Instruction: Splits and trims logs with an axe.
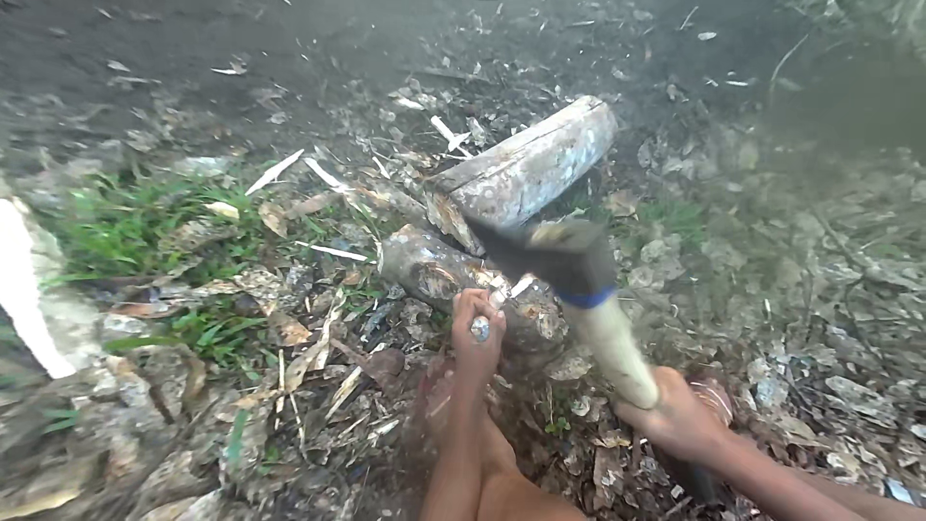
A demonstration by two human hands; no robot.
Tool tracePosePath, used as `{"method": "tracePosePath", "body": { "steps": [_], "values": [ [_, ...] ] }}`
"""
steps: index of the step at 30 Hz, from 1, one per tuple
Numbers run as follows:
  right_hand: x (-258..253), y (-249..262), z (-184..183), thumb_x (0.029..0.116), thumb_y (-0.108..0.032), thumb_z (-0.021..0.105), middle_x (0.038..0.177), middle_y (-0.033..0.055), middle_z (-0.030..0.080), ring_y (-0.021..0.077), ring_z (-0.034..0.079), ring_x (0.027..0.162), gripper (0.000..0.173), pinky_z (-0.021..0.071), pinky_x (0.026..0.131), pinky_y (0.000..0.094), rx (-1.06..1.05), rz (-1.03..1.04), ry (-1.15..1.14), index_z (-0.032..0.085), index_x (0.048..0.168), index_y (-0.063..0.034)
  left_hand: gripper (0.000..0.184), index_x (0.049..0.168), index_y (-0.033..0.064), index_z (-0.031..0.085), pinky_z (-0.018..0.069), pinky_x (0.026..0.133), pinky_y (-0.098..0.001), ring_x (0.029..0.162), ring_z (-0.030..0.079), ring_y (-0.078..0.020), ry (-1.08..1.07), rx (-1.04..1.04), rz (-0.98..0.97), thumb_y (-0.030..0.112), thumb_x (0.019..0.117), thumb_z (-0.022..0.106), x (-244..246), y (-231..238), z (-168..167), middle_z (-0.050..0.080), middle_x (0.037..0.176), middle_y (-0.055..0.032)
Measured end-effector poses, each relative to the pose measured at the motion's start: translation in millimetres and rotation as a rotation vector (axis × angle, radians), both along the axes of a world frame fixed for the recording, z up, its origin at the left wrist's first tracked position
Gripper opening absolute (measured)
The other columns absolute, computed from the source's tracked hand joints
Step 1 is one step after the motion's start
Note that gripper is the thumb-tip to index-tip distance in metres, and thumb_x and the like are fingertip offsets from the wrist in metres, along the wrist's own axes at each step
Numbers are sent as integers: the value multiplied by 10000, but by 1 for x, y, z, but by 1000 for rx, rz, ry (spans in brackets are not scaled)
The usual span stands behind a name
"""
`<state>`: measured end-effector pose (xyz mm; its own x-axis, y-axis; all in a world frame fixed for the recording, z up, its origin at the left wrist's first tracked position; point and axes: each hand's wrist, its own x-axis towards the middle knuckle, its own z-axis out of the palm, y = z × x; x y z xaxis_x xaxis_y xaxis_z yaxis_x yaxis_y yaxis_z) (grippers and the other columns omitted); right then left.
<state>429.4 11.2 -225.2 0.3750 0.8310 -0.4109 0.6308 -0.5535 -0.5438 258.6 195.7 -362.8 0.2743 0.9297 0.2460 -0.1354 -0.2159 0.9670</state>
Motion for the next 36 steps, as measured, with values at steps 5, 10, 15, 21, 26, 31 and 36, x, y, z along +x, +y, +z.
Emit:
{"method": "tracePosePath", "body": {
  "steps": [5,10,15,21,26,31,36],
  "values": [
    [18,-2,-56,829,-375,719,773,96,652,279,662,747,308,532,695,549,-431,-41,25,676,897,-78,149,787,132,574,468,950,-321,1068,574,-146,-10,1,-16,208,905,623,-4,4,-4,613,982,-7],
    [13,-1,-12,761,-356,713,658,-8,588,146,597,593,236,498,572,419,-277,-103,85,643,822,-139,120,775,112,564,465,926,-303,1017,579,-135,-18,-4,-15,148,877,617,1,0,-2,605,932,-11],
    [-9,8,36,748,-287,710,684,-133,629,-62,597,593,165,517,533,177,194,-110,138,661,861,-177,129,789,145,577,475,911,-276,1045,571,-110,-26,-17,3,188,886,650,3,-1,-2,606,992,13],
    [2,0,-15,743,-316,696,639,-67,592,37,578,567,180,496,532,306,-39,-80,87,647,790,-149,128,784,156,554,484,899,-285,1034,576,-115,-53,-38,2,159,883,635,-2,6,-1,603,989,15],
    [15,-12,-63,804,-350,722,706,50,624,210,634,653,269,526,630,484,-360,-103,106,662,847,-92,143,778,115,584,487,921,-313,1029,588,-136,-22,-21,-50,183,896,626,-5,4,-2,617,960,-9],
    [0,-10,-15,745,-367,721,672,-10,614,135,619,603,259,526,582,409,-208,-113,77,665,843,-133,124,760,99,559,480,899,-288,989,583,-128,-19,-2,-39,115,869,617,4,1,1,600,919,-15],
    [-19,10,42,765,-306,714,690,-133,630,-96,582,603,188,503,538,143,303,-83,69,666,865,-154,117,790,135,582,491,873,-284,1000,584,-124,-22,-37,-18,153,888,642,4,0,1,612,976,-1]
  ]
}}
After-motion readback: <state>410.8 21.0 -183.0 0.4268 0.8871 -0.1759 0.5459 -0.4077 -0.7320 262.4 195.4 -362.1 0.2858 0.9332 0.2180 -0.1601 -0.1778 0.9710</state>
